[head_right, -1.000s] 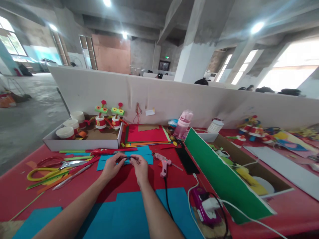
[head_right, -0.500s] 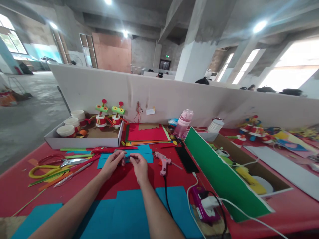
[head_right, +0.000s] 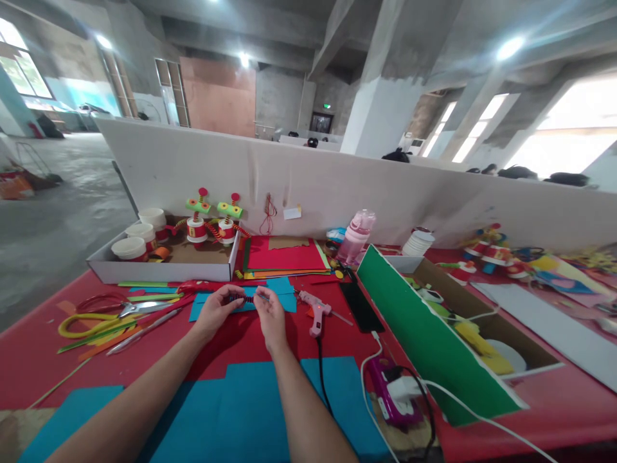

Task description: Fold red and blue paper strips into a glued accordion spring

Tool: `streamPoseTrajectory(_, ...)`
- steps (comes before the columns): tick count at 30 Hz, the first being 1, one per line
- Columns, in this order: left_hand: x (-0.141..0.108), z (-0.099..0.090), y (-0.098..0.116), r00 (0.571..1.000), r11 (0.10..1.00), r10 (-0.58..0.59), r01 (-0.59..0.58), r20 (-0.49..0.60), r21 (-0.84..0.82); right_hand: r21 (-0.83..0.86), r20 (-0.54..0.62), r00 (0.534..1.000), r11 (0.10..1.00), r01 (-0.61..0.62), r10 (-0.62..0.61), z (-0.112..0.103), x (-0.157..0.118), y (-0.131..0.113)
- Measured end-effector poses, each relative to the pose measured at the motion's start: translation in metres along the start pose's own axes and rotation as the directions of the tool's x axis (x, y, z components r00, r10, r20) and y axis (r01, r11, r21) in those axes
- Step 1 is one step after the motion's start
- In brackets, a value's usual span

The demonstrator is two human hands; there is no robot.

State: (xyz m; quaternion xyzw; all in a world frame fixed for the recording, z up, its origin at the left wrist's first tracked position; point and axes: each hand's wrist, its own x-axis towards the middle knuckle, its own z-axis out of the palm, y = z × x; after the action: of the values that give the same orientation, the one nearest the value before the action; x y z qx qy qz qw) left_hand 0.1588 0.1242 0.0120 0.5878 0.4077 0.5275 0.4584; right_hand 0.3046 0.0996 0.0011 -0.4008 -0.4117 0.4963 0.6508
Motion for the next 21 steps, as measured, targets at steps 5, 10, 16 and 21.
streamPoseTrajectory(5,-0.0012,0.0029,0.0016,0.988,0.976,0.137,-0.146,0.069,0.163,0.038,0.055,0.986,0.986,-0.161,0.158,0.0008,-0.0011,0.0025)
streamPoseTrajectory(10,-0.0023,0.0041,0.0019,0.989,0.985,0.118,-0.128,0.090,0.119,-0.042,0.025,0.996,0.995,-0.089,0.090,-0.0009,0.0001,0.0020)
streamPoseTrajectory(16,-0.0018,0.0029,0.0012,0.995,0.989,-0.096,0.099,0.026,-0.110,-0.103,0.016,0.999,0.993,-0.050,0.052,-0.0026,0.0006,0.0011)
streamPoseTrajectory(21,-0.0017,0.0011,0.0019,0.991,0.985,-0.116,0.124,0.067,-0.122,-0.081,0.026,0.998,0.995,-0.049,0.052,-0.0012,-0.0003,-0.0008)
